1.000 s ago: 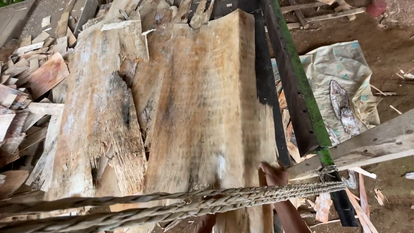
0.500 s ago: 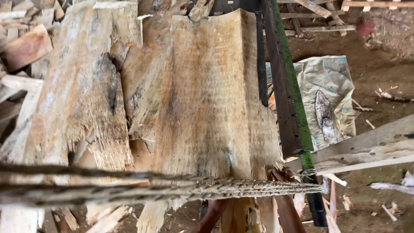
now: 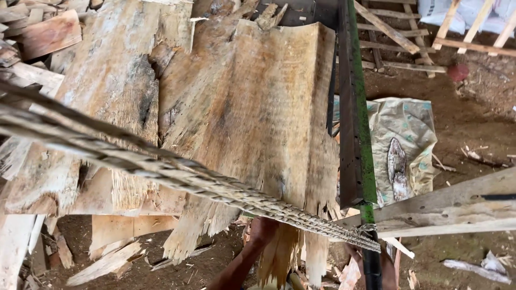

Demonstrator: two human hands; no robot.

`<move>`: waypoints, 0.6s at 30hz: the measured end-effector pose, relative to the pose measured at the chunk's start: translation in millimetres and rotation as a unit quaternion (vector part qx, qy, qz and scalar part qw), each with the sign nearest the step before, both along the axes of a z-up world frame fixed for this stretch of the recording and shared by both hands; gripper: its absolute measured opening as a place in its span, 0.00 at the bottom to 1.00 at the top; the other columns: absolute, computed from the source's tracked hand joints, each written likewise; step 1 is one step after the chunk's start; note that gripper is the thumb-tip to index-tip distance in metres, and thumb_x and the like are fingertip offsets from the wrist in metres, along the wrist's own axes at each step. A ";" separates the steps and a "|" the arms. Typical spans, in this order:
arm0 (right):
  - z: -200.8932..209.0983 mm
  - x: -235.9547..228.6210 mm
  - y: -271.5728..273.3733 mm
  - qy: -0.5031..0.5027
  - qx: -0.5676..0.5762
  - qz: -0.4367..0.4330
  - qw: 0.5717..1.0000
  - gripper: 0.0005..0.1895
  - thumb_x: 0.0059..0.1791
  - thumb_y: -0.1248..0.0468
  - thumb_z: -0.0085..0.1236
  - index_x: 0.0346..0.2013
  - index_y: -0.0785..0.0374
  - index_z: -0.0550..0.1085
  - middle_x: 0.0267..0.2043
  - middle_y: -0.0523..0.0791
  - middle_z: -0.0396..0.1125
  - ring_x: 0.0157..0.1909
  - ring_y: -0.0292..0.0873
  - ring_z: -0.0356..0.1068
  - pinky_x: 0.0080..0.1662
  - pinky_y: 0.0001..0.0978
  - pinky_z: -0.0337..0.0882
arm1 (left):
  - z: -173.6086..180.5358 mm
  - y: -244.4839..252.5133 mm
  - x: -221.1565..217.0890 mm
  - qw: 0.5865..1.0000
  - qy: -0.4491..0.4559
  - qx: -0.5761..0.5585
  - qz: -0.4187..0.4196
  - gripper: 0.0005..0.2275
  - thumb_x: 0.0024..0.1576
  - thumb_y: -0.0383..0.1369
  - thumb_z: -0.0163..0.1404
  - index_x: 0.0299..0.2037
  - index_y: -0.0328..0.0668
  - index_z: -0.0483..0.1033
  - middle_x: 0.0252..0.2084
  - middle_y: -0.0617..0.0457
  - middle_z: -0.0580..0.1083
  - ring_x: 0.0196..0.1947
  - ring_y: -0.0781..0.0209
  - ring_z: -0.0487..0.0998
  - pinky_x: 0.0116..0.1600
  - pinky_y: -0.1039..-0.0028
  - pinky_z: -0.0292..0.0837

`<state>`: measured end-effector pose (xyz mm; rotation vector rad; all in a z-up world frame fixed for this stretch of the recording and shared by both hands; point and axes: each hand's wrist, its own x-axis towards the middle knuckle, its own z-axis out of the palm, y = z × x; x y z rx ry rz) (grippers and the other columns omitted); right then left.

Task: Trimming and sorting thin wooden veneer sheets using a manual shear machine in a workshop.

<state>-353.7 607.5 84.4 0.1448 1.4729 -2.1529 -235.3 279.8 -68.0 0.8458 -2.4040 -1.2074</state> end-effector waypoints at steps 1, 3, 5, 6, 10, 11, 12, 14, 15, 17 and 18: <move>40.1 -7.5 -14.2 -0.046 -0.004 -0.004 0.999 0.34 0.55 0.47 0.44 0.69 0.65 0.61 0.64 0.56 0.63 0.60 0.57 0.67 0.59 0.59 0.70 | 5.7 -4.5 -3.7 0.999 -0.032 0.001 -0.005 0.17 0.58 0.33 0.53 0.57 0.40 0.68 0.44 0.45 0.77 0.44 0.46 0.75 0.49 0.57 0.76; 52.4 -30.5 -1.6 -0.090 -0.005 -0.006 0.996 0.35 0.55 0.44 0.45 0.68 0.66 0.63 0.62 0.57 0.65 0.57 0.59 0.70 0.56 0.60 0.73 | 24.4 -11.8 -9.6 0.998 -0.062 0.005 -0.010 0.19 0.57 0.33 0.53 0.58 0.40 0.68 0.45 0.45 0.77 0.44 0.45 0.76 0.51 0.56 0.76; -12.4 -73.9 39.0 -0.072 -0.246 0.307 0.916 0.44 0.46 0.46 0.65 0.71 0.60 0.59 0.64 0.56 0.64 0.59 0.62 0.70 0.45 0.58 0.80 | 49.1 -21.0 -17.8 0.999 0.023 -0.040 -0.029 0.12 0.60 0.34 0.54 0.52 0.42 0.75 0.51 0.44 0.78 0.51 0.46 0.77 0.55 0.58 0.74; 8.4 -62.2 30.7 -0.069 -0.244 0.305 0.918 0.44 0.46 0.46 0.65 0.71 0.60 0.59 0.64 0.56 0.64 0.59 0.62 0.70 0.45 0.58 0.80 | 51.4 -21.2 -15.2 0.998 0.025 -0.039 -0.032 0.12 0.60 0.34 0.54 0.52 0.42 0.75 0.51 0.44 0.78 0.51 0.46 0.77 0.55 0.58 0.74; 89.8 -28.3 -7.7 -0.028 0.156 0.195 0.968 0.40 0.41 0.62 0.66 0.66 0.59 0.61 0.38 0.50 0.68 0.28 0.45 0.67 0.25 0.40 0.68 | 52.0 -17.9 -5.6 0.995 0.096 0.003 -0.040 0.11 0.60 0.33 0.53 0.51 0.40 0.76 0.51 0.45 0.78 0.52 0.50 0.77 0.57 0.61 0.73; 109.5 -21.9 -19.2 -0.072 0.284 0.159 0.943 0.39 0.44 0.64 0.66 0.68 0.60 0.63 0.28 0.51 0.63 0.23 0.48 0.64 0.25 0.42 0.65 | 50.8 -17.5 -2.5 0.991 0.124 0.018 -0.041 0.11 0.60 0.33 0.53 0.50 0.39 0.76 0.51 0.45 0.78 0.52 0.51 0.77 0.57 0.63 0.72; 122.0 -18.0 -25.4 -0.071 0.284 0.156 0.943 0.39 0.44 0.64 0.66 0.68 0.60 0.63 0.28 0.51 0.63 0.23 0.48 0.64 0.25 0.42 0.65 | 43.3 -16.6 -3.5 0.991 0.126 0.019 -0.044 0.11 0.60 0.33 0.53 0.50 0.39 0.76 0.51 0.45 0.78 0.52 0.51 0.77 0.57 0.63 0.72; 146.4 -10.1 -39.4 -0.072 0.325 0.157 0.930 0.42 0.42 0.66 0.63 0.71 0.50 0.60 0.22 0.51 0.62 0.19 0.47 0.61 0.25 0.43 0.64 | 27.5 -14.5 -2.3 0.992 0.109 0.041 -0.054 0.13 0.61 0.33 0.51 0.55 0.43 0.75 0.55 0.49 0.77 0.54 0.53 0.77 0.60 0.65 0.72; 144.5 -12.6 -38.1 -0.071 0.327 0.158 0.929 0.42 0.42 0.66 0.63 0.71 0.50 0.60 0.22 0.51 0.62 0.19 0.47 0.61 0.25 0.43 0.64 | 28.0 -21.2 -1.8 0.992 0.110 0.042 -0.052 0.13 0.61 0.33 0.51 0.55 0.43 0.75 0.55 0.49 0.77 0.54 0.53 0.77 0.60 0.65 0.72; 141.5 -18.0 -35.1 -0.038 0.353 0.175 0.918 0.42 0.43 0.67 0.63 0.70 0.53 0.59 0.23 0.53 0.64 0.20 0.49 0.63 0.25 0.45 0.66 | 30.3 -15.6 -7.7 0.995 0.083 0.047 -0.041 0.14 0.60 0.32 0.51 0.55 0.41 0.74 0.52 0.47 0.77 0.51 0.53 0.77 0.56 0.65 0.73; 137.4 -21.5 -31.7 -0.036 0.355 0.176 0.917 0.42 0.43 0.67 0.63 0.70 0.53 0.59 0.23 0.53 0.64 0.20 0.49 0.63 0.25 0.45 0.66 | 33.1 -18.0 -14.0 0.996 0.070 0.050 -0.037 0.14 0.59 0.32 0.51 0.55 0.40 0.73 0.50 0.47 0.77 0.49 0.53 0.77 0.55 0.65 0.74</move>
